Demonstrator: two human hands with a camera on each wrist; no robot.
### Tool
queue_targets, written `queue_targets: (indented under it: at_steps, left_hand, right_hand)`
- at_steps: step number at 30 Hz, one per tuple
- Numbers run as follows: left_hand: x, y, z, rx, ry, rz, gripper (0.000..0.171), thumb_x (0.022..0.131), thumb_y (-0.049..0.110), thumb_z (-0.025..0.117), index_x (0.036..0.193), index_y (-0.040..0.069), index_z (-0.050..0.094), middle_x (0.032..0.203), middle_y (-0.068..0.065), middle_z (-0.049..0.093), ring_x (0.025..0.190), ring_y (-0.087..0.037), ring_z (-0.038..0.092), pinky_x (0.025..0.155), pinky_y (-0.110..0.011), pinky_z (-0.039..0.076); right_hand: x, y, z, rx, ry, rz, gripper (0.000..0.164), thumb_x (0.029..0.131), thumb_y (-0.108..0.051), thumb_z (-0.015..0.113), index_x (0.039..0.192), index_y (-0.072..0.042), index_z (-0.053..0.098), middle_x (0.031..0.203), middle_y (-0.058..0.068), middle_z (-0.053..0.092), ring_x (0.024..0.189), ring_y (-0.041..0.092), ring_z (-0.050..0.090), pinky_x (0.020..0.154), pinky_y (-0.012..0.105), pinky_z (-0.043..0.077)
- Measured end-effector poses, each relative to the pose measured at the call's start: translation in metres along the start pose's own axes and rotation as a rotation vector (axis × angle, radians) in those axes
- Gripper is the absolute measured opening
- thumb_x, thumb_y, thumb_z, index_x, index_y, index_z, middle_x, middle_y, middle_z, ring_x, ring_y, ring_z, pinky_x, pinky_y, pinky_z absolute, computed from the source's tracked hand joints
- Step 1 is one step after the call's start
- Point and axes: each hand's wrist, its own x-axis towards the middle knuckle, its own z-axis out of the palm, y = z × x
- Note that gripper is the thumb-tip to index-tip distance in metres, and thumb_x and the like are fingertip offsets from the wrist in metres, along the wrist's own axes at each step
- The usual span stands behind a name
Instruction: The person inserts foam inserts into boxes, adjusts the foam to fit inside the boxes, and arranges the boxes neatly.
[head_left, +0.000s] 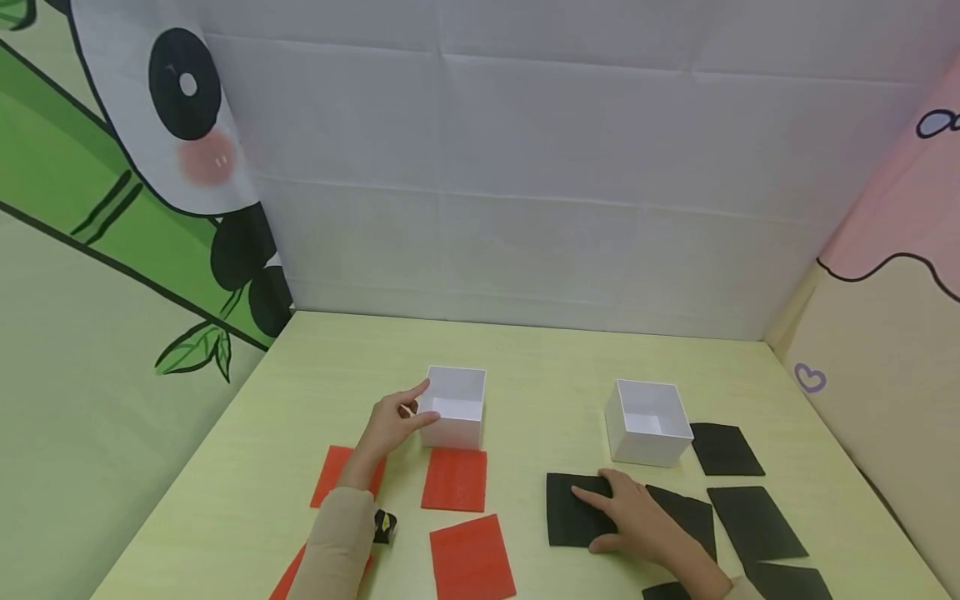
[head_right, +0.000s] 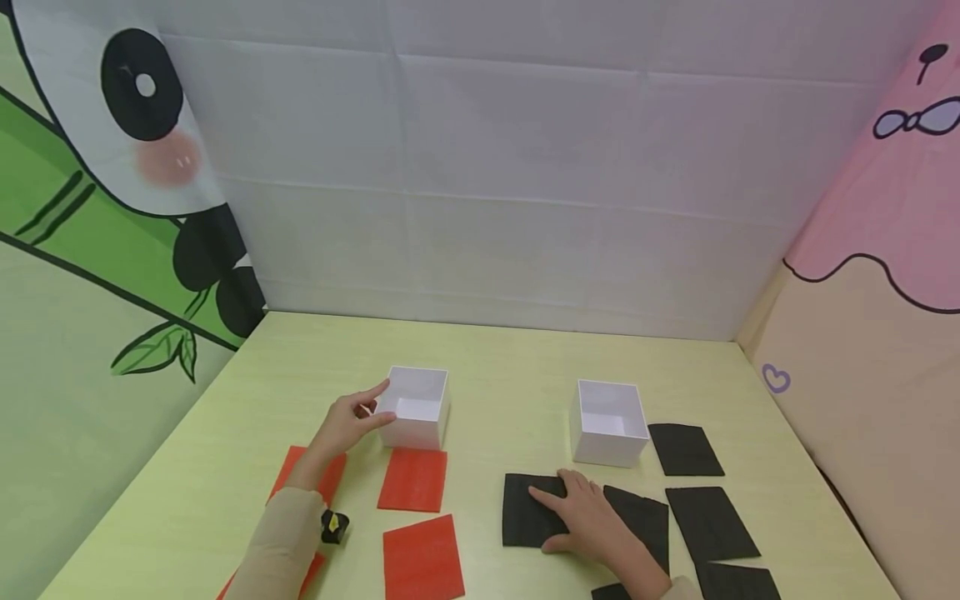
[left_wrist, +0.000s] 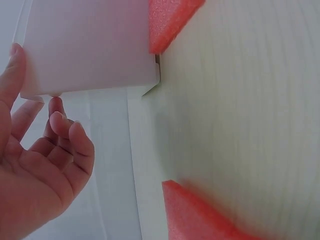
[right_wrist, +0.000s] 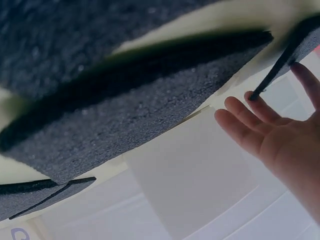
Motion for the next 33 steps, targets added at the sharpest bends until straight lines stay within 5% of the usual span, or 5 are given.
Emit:
queue_targets:
  at_steps: [9,18,21,26,33]
  left_hand:
    - [-0.001,-0.001,0.000,0.014,0.000,0.010,0.062,0.074,0.021,0.073,0.129,0.009,0.048,0.075,-0.005,0.043,0.068,-0.018,0.041,0.053,-0.024,0.034]
    - [-0.001,-0.001,0.001,0.008,0.005,-0.008,0.063,0.073,0.022,0.074,0.129,0.010,0.048,0.076,-0.005,0.043,0.069,-0.018,0.041,0.053,-0.025,0.034]
    - [-0.001,-0.001,0.001,0.008,0.005,-0.007,0.063,0.073,0.022,0.074,0.129,0.010,0.048,0.075,-0.005,0.043,0.068,-0.018,0.041,0.053,-0.025,0.034]
    - [-0.001,0.000,0.001,0.009,0.008,-0.010,0.062,0.073,0.021,0.074,0.129,0.010,0.049,0.075,-0.005,0.044,0.068,-0.018,0.041,0.053,-0.025,0.035]
    - [0.000,0.001,0.002,0.011,0.008,-0.015,0.063,0.073,0.022,0.074,0.129,0.010,0.048,0.076,-0.005,0.043,0.070,-0.018,0.042,0.054,-0.026,0.035]
  right_hand:
    - [0.002,-0.006,0.001,0.153,-0.044,0.116,0.069,0.067,-0.028,0.076,0.128,-0.008,0.050,0.127,0.031,0.029,0.108,0.040,0.041,0.074,0.043,0.045]
    - [0.004,-0.013,0.000,0.246,-0.012,0.213,0.068,0.065,-0.009,0.078,0.126,-0.002,0.050,0.130,0.036,0.018,0.085,0.030,0.051,0.061,0.033,0.045]
    - [0.004,-0.014,0.000,0.251,0.036,0.245,0.065,0.063,-0.002,0.076,0.123,0.000,0.051,0.123,0.036,0.028,0.087,0.032,0.050,0.063,0.038,0.046]
    - [0.002,-0.011,-0.002,0.199,0.125,0.190,0.057,0.067,0.003,0.072,0.120,0.004,0.053,0.096,0.017,0.048,0.078,0.021,0.047,0.064,0.033,0.044]
    - [0.003,-0.007,-0.013,0.322,0.222,0.210,0.051,0.073,0.004,0.067,0.121,0.003,0.050,0.107,0.017,0.057,0.080,0.019,0.054,0.067,0.031,0.045]
